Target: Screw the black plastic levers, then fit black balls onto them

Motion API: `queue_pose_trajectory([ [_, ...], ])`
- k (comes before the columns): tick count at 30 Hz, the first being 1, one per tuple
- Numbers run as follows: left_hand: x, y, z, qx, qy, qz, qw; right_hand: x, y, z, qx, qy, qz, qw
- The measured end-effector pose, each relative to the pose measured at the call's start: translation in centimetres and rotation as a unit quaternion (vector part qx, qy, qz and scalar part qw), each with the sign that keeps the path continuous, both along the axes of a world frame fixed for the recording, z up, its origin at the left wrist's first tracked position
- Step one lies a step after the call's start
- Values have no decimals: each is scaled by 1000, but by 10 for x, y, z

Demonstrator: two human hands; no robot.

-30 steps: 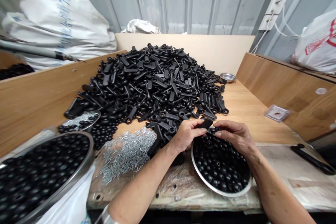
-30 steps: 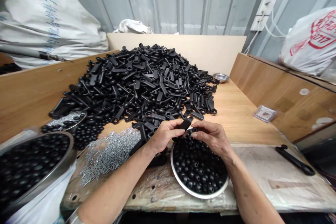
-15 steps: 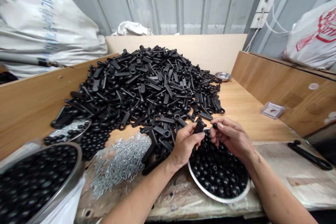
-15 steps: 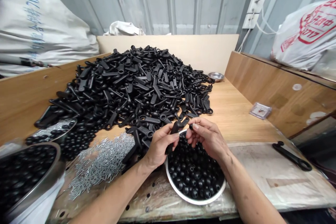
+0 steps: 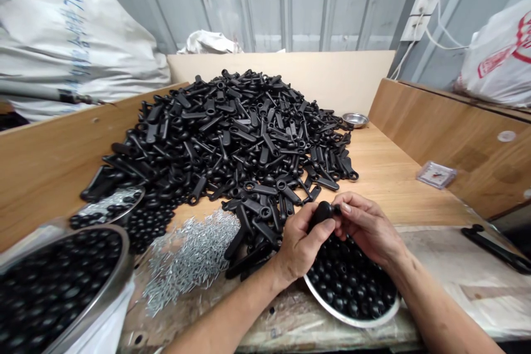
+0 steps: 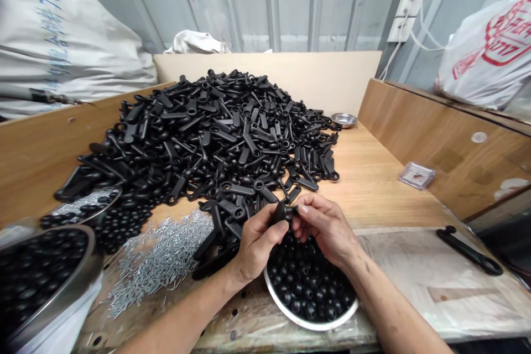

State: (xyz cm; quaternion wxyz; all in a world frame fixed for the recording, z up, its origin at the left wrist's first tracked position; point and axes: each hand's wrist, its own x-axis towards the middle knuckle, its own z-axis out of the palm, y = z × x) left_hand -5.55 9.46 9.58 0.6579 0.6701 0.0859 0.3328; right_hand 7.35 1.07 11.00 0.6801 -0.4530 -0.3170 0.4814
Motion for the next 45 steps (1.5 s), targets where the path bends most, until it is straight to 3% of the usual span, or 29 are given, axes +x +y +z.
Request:
queue_pose_trajectory([
  [12, 1, -4, 1, 33, -50, -10, 998, -1, 0, -4, 27, 38, 28, 999],
  [21, 2, 2, -11, 86, -36, -32, 995, -1, 1, -6, 26, 31, 23, 999],
  [32, -1, 0, -10, 85, -17, -61, 994, -5, -5, -14, 93, -69, -58, 992],
  [40, -1, 4, -5, 163, 7, -32, 986, -3, 1, -9, 60, -107, -69, 990],
  [45, -2, 8, -10, 238, 31, 37, 970, -5, 2, 10, 69, -112, -81, 988],
])
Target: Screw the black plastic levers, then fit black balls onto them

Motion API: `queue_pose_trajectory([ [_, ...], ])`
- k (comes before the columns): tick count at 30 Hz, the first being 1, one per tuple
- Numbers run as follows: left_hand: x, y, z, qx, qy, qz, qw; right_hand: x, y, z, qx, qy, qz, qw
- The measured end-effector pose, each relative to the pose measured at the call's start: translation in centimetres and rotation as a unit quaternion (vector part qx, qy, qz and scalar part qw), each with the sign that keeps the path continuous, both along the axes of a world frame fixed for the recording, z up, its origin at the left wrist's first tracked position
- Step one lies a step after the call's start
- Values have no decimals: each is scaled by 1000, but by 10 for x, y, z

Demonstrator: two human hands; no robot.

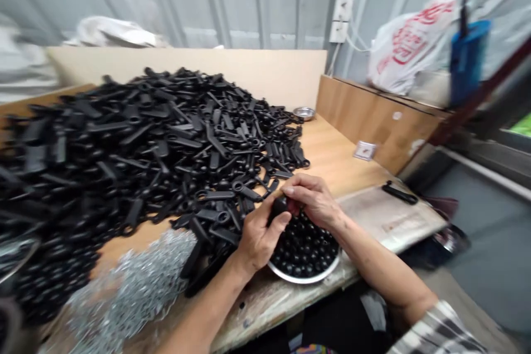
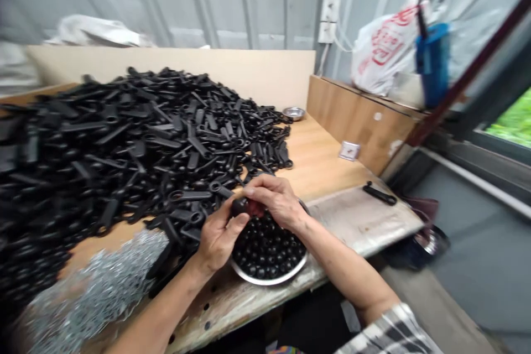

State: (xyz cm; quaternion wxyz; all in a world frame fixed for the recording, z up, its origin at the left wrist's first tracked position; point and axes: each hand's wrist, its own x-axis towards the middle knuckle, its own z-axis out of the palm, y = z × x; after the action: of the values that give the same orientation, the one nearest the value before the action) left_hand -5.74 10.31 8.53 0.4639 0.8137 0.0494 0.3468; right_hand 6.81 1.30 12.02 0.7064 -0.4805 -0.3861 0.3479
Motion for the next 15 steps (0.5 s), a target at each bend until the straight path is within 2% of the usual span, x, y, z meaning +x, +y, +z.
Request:
queue_pose_trajectory([
  [2, -1, 4, 1, 28, -15, -6, 999, 12, -13, 12, 18, -46, -65, 997],
  [4, -3, 10, 5, 31, -52, 5, 998, 33, -38, 22, 4, -146, -191, 971],
  [5, -5, 13, 8, 16, -79, 18, 997, 45, -53, 26, -25, -209, -266, 941],
  [6, -6, 17, 11, -7, -108, 34, 994, 59, -70, 27, -84, -279, -331, 898],
  [7, -7, 21, 15, -34, -137, 55, 988, 74, -87, 26, -183, -352, -366, 842],
  [9, -9, 27, 22, -84, -174, 96, 977, 101, -119, 18, -261, -387, -381, 798],
  [11, -10, 31, 27, -111, -180, 138, 968, 123, -142, 1, -331, -415, -385, 754],
  [15, -10, 32, 30, -113, -152, 203, 961, 145, -164, -43, -436, -446, -394, 676],
])
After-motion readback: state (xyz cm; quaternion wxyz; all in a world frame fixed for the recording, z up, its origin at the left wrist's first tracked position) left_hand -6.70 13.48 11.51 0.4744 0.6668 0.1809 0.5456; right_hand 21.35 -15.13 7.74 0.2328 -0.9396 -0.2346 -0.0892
